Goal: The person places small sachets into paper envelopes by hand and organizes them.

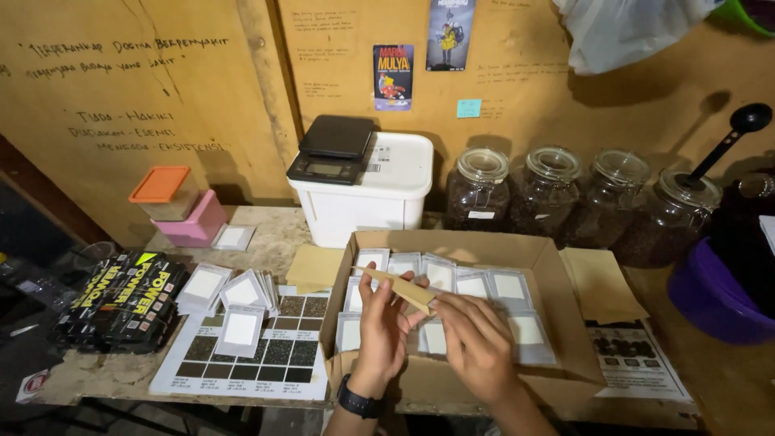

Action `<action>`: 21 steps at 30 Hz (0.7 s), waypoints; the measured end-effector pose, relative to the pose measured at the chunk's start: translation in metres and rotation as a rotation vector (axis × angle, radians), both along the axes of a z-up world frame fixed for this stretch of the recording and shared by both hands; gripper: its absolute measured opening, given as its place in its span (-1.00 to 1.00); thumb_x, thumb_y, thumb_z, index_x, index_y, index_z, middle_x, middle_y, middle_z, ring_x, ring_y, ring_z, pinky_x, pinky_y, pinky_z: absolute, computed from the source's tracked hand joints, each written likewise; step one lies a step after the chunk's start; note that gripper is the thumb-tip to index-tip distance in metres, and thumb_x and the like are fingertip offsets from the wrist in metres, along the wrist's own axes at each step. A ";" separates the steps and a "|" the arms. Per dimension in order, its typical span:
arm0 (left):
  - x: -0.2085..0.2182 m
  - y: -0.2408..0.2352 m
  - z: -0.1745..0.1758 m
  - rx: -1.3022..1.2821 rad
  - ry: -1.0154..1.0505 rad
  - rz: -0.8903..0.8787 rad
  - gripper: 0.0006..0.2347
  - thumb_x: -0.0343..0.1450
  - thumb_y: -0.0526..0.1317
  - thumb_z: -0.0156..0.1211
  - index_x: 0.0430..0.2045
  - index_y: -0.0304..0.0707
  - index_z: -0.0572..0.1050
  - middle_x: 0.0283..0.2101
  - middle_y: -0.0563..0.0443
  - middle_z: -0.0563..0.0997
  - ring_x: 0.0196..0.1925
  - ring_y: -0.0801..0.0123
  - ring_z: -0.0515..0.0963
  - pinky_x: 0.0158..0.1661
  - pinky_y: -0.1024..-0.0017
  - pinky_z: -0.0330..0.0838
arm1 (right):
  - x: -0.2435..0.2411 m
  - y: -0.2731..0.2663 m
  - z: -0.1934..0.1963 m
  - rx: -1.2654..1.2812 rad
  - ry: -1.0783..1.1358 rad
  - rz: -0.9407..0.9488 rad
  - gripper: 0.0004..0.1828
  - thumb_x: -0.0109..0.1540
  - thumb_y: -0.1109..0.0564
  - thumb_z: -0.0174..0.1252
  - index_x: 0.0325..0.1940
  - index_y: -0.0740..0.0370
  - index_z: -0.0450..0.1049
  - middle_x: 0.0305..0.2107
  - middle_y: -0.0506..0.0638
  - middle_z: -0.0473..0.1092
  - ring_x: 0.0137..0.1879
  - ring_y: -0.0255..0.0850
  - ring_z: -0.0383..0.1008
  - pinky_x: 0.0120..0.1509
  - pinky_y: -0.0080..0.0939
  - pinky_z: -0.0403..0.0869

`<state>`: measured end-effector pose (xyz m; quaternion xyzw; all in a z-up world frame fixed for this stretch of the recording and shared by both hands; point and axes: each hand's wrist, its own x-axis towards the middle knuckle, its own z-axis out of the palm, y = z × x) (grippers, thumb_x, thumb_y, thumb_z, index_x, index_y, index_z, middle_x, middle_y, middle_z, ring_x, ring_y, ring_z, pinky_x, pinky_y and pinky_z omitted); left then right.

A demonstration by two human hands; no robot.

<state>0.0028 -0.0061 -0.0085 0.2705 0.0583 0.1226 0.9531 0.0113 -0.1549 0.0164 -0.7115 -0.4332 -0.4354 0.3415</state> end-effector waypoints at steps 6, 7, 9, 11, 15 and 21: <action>0.002 0.000 0.001 0.001 0.032 0.025 -0.50 0.39 -0.16 0.12 0.21 0.04 0.08 0.02 -0.38 0.52 0.12 -0.21 0.57 -0.08 -0.11 0.59 | 0.004 0.000 -0.015 0.021 -0.036 -0.109 -0.76 0.19 0.41 0.28 -0.07 0.27 0.61 -0.22 0.12 0.51 -0.15 -0.03 0.55 -0.04 -0.04 0.52; 0.003 0.000 0.001 0.003 0.029 0.027 -0.50 0.39 -0.16 0.12 0.21 0.04 0.08 0.02 -0.38 0.52 0.12 -0.21 0.57 -0.08 -0.11 0.59 | 0.003 0.003 -0.008 0.022 -0.039 -0.107 -0.76 0.19 0.41 0.28 -0.07 0.27 0.61 -0.22 0.12 0.51 -0.15 -0.03 0.55 -0.04 -0.04 0.52; 0.003 -0.001 -0.001 0.009 0.022 0.029 -0.51 0.39 -0.16 0.12 0.21 0.05 0.11 0.02 -0.36 0.53 0.11 -0.19 0.58 -0.10 -0.09 0.60 | -0.003 0.007 0.002 0.074 -0.032 -0.035 -0.90 0.19 0.36 0.30 -0.20 0.42 0.57 -0.30 0.15 0.58 -0.18 -0.02 0.63 0.00 -0.10 0.66; 0.003 0.000 -0.003 0.012 0.019 0.022 -0.53 0.40 -0.14 0.11 0.19 0.04 0.12 0.02 -0.36 0.52 0.11 -0.19 0.58 -0.10 -0.08 0.61 | 0.000 0.006 -0.004 0.059 -0.037 -0.020 -0.87 0.19 0.38 0.31 -0.18 0.41 0.57 -0.27 0.16 0.59 -0.16 0.00 0.64 0.01 -0.07 0.67; 0.006 0.003 -0.008 -0.007 -0.013 0.015 -0.63 0.41 -0.14 0.12 0.05 -0.04 0.17 0.04 -0.37 0.52 0.14 -0.22 0.57 -0.11 -0.02 0.62 | 0.004 0.005 -0.017 0.016 -0.024 0.077 -0.77 0.18 0.40 0.30 -0.07 0.43 0.54 -0.16 0.23 0.58 -0.07 0.08 0.65 0.12 0.05 0.68; 0.009 0.004 -0.013 -0.003 -0.062 0.009 -0.61 0.40 -0.16 0.17 0.05 -0.07 0.17 0.02 -0.49 0.52 0.04 -0.24 0.60 -0.24 0.09 0.67 | 0.005 -0.008 -0.034 -0.077 0.107 0.101 -0.46 0.13 0.46 0.05 0.20 0.31 0.45 -0.03 0.23 0.41 0.07 0.06 0.53 0.16 -0.09 0.66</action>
